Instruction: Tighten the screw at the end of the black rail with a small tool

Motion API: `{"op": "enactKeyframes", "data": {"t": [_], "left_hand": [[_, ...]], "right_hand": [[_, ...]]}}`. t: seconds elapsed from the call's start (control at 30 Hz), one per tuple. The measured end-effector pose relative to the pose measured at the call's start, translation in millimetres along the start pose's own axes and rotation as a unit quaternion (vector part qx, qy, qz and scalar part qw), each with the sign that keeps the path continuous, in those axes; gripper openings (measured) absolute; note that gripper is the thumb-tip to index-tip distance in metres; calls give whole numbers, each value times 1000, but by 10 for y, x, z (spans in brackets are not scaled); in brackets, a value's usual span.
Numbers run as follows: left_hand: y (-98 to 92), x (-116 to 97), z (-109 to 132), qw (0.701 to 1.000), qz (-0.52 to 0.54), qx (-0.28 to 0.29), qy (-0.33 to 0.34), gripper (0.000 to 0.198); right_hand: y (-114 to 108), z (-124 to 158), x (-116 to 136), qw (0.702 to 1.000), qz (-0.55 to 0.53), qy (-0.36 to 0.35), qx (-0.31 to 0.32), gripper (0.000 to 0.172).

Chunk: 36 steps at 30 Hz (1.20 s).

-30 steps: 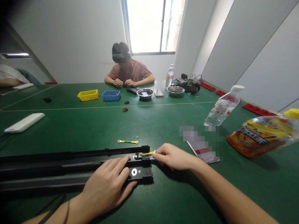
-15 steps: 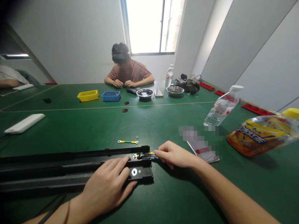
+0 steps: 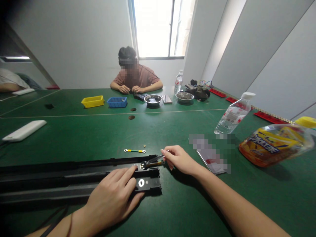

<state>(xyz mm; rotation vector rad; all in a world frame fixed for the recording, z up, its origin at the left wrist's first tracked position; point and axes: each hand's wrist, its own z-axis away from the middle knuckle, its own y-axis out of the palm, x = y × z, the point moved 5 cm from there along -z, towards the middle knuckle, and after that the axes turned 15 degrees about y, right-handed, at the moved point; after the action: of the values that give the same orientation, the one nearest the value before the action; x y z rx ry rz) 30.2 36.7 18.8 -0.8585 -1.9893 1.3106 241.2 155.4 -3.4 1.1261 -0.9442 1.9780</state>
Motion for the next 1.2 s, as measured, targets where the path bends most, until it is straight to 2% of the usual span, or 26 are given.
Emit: {"op": "enactKeyframes", "data": {"t": [0.23, 0.33, 0.43, 0.57, 0.93, 1.07, 1.2], "left_hand": [[-7, 9, 0, 1000, 5, -3, -2, 26], [-15, 4, -2, 1000, -2, -8, 3, 26], [-8, 0, -5, 1000, -3, -9, 1, 26], [0, -6, -7, 1000, 1, -11, -3, 27], [-9, -2, -23, 1000, 6, -6, -1, 25], [0, 7, -20, 1000, 9, -1, -2, 25], [6, 9, -8, 1000, 6, -4, -1, 26]], "right_hand": [[28, 37, 77, 998, 64, 17, -15, 49], [31, 85, 84, 993, 107, 38, 18, 47], [52, 153, 61, 983, 148, 64, 82, 48], [61, 214, 66, 976, 184, 67, 98, 49], [31, 231, 35, 976, 149, 89, 130, 52], [-9, 211, 1, 979, 136, 98, 112, 52], [-80, 151, 21, 996, 74, 57, 16, 49]]}}
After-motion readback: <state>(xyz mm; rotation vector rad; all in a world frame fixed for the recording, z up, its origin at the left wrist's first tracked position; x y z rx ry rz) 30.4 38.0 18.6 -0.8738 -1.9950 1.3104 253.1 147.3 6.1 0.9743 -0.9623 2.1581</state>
